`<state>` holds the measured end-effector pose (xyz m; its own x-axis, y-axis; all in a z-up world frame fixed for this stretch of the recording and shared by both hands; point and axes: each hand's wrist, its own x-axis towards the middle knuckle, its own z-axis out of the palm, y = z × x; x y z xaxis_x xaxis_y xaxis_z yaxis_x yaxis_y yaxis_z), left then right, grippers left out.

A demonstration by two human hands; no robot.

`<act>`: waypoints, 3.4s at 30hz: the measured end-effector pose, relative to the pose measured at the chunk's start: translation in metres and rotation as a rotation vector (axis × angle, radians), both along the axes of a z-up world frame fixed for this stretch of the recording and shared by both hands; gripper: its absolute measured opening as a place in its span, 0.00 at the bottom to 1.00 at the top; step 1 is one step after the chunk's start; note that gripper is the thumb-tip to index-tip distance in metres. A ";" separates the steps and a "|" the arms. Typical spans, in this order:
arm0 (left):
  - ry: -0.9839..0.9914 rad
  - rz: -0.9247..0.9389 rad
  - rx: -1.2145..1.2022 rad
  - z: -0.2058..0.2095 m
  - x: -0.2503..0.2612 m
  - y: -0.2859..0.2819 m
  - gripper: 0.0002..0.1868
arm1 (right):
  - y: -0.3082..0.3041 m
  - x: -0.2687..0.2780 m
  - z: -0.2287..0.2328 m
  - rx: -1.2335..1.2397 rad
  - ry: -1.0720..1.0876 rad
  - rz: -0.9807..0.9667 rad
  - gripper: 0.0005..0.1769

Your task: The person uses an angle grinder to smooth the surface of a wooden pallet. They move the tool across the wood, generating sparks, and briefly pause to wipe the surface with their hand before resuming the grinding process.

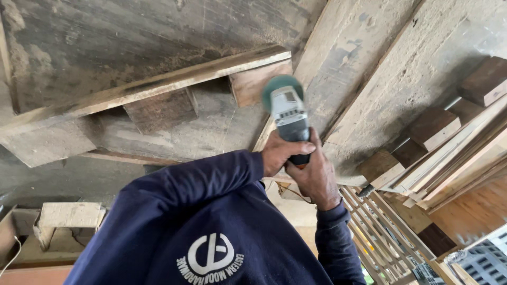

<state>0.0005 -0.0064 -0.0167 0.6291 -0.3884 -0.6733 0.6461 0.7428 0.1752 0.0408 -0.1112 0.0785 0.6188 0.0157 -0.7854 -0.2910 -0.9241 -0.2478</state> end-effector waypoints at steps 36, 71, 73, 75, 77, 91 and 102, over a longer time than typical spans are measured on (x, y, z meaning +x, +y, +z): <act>0.077 -0.024 0.152 0.017 0.009 0.001 0.15 | -0.019 -0.019 -0.018 0.400 -0.030 -0.139 0.58; 0.148 0.021 0.157 0.006 -0.038 0.015 0.19 | -0.009 -0.042 -0.021 0.338 -0.004 -0.059 0.60; 0.080 0.014 0.182 0.004 -0.037 0.009 0.19 | -0.015 -0.039 -0.021 0.319 -0.015 -0.052 0.60; 0.065 0.004 0.178 -0.001 -0.033 -0.001 0.19 | -0.023 -0.036 -0.022 0.261 0.017 -0.070 0.59; 0.099 -0.010 0.148 -0.007 -0.025 -0.011 0.19 | -0.030 -0.030 -0.025 0.302 -0.053 -0.065 0.59; 0.055 -0.023 0.061 -0.012 0.002 -0.040 0.19 | -0.054 -0.018 -0.032 0.184 -0.035 -0.160 0.59; 0.005 0.006 0.085 0.000 -0.002 0.002 0.22 | -0.005 -0.001 -0.009 0.172 0.010 0.008 0.59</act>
<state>-0.0015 -0.0040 -0.0169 0.6278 -0.3261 -0.7068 0.6428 0.7292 0.2346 0.0402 -0.1166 0.0697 0.6105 0.1552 -0.7767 -0.2870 -0.8706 -0.3995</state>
